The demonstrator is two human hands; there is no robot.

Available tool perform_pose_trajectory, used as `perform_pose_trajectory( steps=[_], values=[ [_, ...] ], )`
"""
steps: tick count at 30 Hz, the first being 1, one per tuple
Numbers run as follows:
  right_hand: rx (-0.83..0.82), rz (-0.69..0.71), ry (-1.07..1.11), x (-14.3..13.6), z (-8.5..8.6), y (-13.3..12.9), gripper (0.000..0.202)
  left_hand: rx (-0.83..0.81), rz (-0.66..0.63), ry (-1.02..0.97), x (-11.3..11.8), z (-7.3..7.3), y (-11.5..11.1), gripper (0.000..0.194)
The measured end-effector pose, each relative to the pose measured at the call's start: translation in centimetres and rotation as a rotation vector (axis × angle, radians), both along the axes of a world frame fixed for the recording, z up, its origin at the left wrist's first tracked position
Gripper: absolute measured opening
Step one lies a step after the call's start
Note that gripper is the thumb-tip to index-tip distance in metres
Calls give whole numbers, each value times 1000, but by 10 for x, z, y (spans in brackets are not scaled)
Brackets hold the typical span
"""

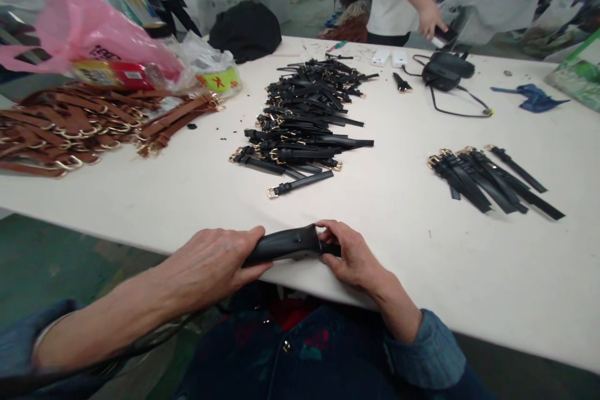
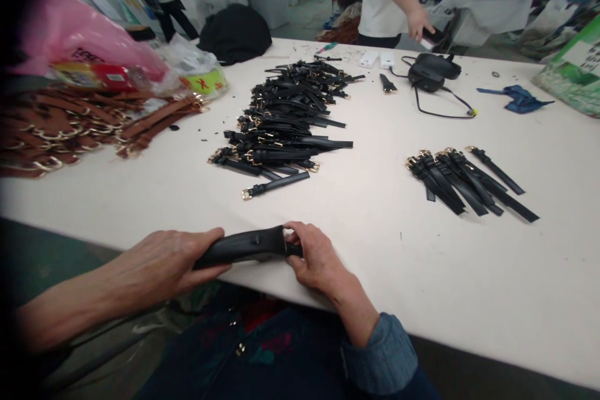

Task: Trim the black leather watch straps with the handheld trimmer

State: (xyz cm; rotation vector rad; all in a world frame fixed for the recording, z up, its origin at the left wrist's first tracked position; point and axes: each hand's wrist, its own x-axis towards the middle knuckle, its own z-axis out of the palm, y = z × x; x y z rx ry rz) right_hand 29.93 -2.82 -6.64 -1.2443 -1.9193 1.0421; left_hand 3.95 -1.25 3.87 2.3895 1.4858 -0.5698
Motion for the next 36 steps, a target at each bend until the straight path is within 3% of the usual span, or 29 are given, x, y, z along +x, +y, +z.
perform_pose_trajectory(
  steps=[6, 13, 16, 19, 28, 36],
  values=[
    [-34, -32, 27, -1, 2, 0, 70, 34, 96, -90, -9, -14, 5, 54],
    [0, -37, 48, -2, -1, -1, 64, 59, 204, -31, -48, -6, 2, 60],
    [1, -36, 38, -1, -2, -1, 61, -14, 241, -40, -57, -3, -7, 59],
    [-1, -23, 23, -1, -1, -1, 57, -68, 282, -47, -56, -3, -12, 60],
    [38, -24, 17, -2, 1, -2, 47, 39, 220, -107, -22, -16, 4, 62],
    [157, -9, -74, -5, 0, -2, 26, 24, 313, -79, -51, -15, -4, 64]
  ],
)
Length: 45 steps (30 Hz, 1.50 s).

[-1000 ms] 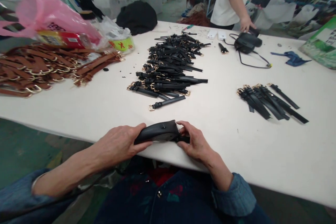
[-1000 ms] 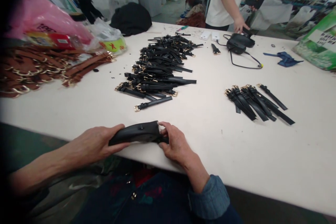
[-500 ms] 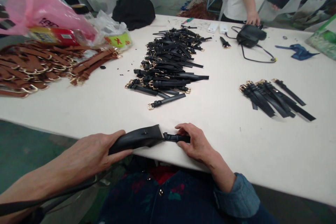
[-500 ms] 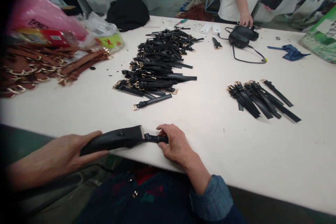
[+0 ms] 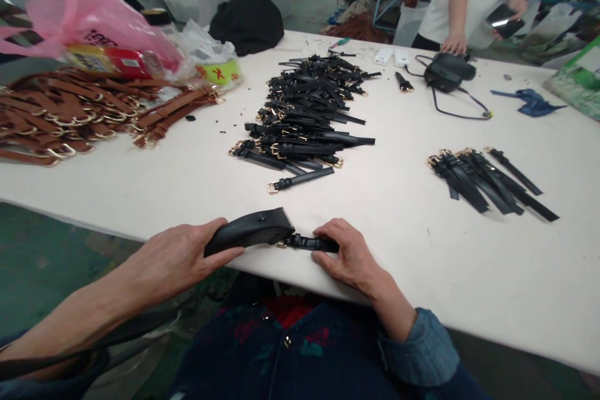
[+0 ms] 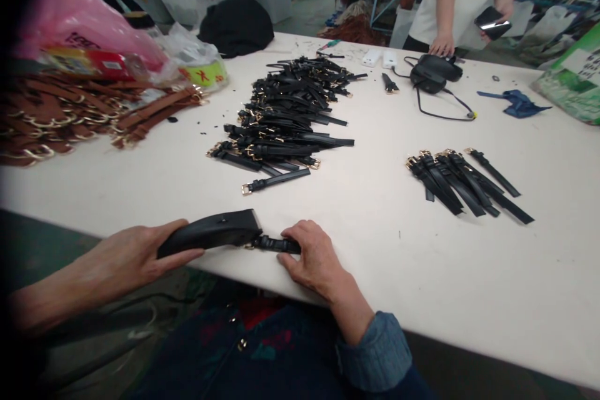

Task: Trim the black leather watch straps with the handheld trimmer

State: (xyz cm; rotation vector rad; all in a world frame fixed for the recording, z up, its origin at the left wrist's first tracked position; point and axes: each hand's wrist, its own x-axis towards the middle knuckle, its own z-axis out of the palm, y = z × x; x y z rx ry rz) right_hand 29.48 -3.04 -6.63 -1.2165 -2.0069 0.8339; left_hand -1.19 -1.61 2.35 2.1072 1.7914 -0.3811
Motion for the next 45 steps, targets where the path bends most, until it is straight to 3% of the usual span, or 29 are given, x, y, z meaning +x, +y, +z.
perform_pose_trajectory(
  steps=[6, 16, 20, 26, 35, 41, 45],
  values=[
    [10, -27, -27, -2, -1, -1, 16, -40, -22, 44, -1, 8, -17, 57],
    [21, -40, -32, -3, -3, 0, 16, 34, -82, 105, 35, 4, -1, 56],
    [19, -31, 1, -3, -2, 0, 15, 55, -85, 116, 36, 19, -8, 54],
    [10, 1, 62, -1, 0, 1, 17, -123, -161, 58, 43, 38, -18, 39],
    [-4, 20, 70, 3, -2, 2, 24, -51, -288, 101, 51, 24, -2, 37],
    [-18, 12, 47, 4, -1, 4, 22, 44, -234, 90, 51, 9, 3, 52],
    [-17, -8, 51, 2, 0, 3, 19, 48, -194, 57, 44, 7, 6, 58]
  ],
)
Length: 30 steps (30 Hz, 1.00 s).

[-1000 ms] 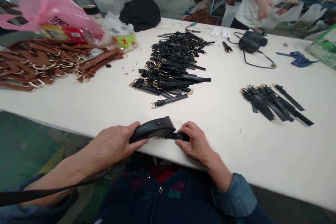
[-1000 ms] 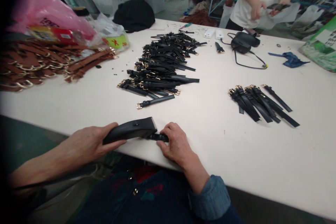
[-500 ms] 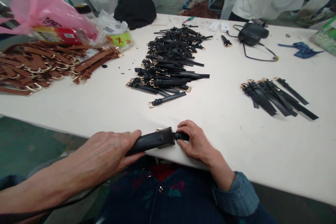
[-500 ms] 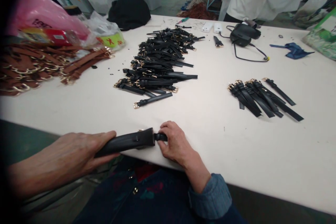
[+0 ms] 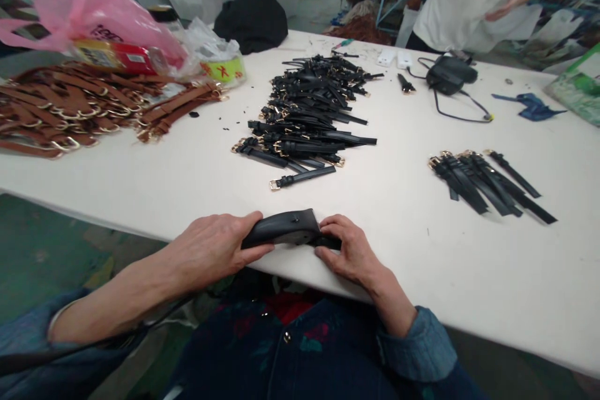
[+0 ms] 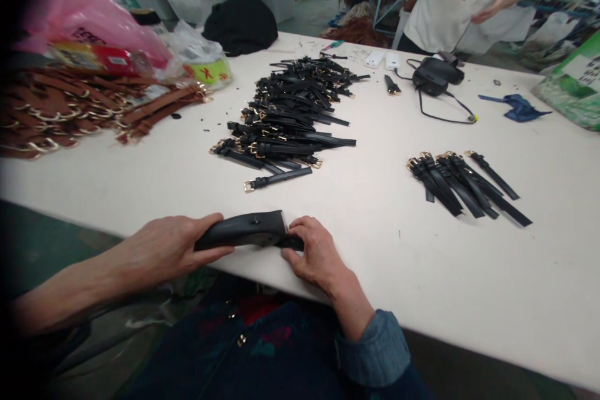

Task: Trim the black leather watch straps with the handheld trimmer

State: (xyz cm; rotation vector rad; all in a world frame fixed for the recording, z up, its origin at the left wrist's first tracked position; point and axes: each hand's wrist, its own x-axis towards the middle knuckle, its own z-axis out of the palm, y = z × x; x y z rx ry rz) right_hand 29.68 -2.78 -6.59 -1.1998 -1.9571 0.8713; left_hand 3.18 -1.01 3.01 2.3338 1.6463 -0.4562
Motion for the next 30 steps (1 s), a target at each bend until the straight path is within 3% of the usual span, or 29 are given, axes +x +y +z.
perform_pose_trajectory(
  steps=[6, 11, 20, 30],
  values=[
    [-10, 1, -11, -1, 0, -2, 17, -54, 180, -21, -27, 12, -7, 62],
    [-8, 3, -15, -1, -1, -1, 20, -114, 163, -39, -33, 14, -18, 61],
    [-4, 5, -30, 0, -2, -1, 24, -64, 207, -153, -21, -7, -5, 65],
    [-4, -25, -158, -11, 7, -5, 19, -90, 230, -156, -39, 1, -32, 53]
  ],
)
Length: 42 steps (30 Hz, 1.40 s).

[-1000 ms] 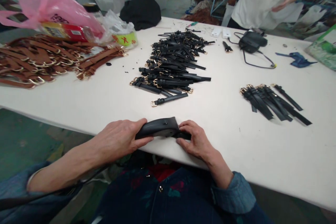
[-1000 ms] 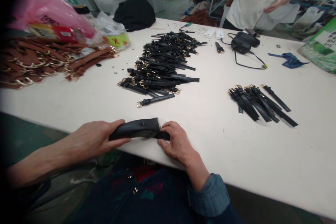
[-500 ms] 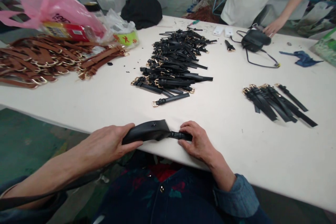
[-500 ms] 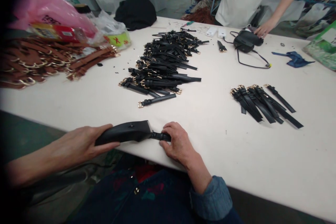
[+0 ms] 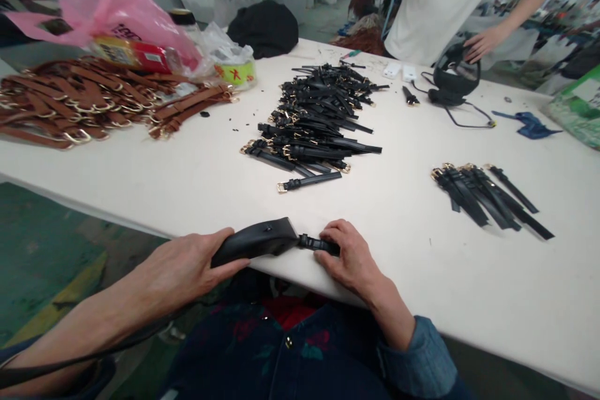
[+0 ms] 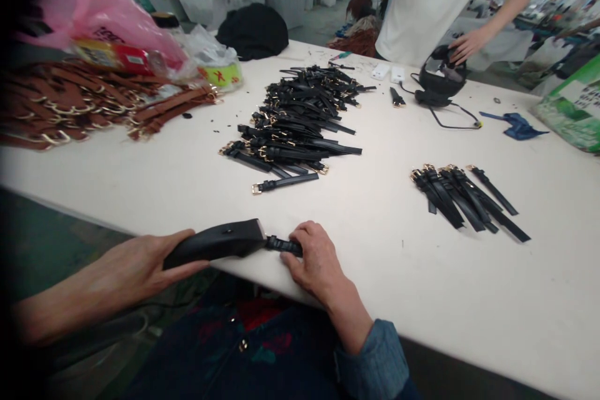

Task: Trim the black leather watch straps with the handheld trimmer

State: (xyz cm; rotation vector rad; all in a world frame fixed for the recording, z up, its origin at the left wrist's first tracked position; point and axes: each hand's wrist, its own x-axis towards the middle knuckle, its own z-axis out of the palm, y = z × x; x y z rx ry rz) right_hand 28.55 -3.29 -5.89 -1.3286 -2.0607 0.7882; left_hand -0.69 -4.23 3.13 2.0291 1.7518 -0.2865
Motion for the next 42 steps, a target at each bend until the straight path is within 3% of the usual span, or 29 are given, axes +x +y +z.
perform_pose_trajectory(
  steps=[8, 14, 21, 26, 33, 42],
  values=[
    [41, -84, -129, -11, 7, 0, 12, 58, 29, -33, -3, -3, 3, 48],
    [218, -59, -104, -4, 0, -6, 10, 34, 44, -31, -14, 2, -3, 56],
    [296, 58, 36, 3, -8, -9, 9, -44, -5, -19, -12, -6, -16, 55],
    [340, 140, 83, 8, -9, -11, 9, -58, -44, -17, -8, -3, -20, 51],
    [180, 110, 162, 13, -11, -10, 12, -56, -101, 60, 10, -1, -11, 50],
    [-6, -2, 169, 12, -8, -8, 30, 26, -197, 89, 30, 5, 1, 49]
  ],
)
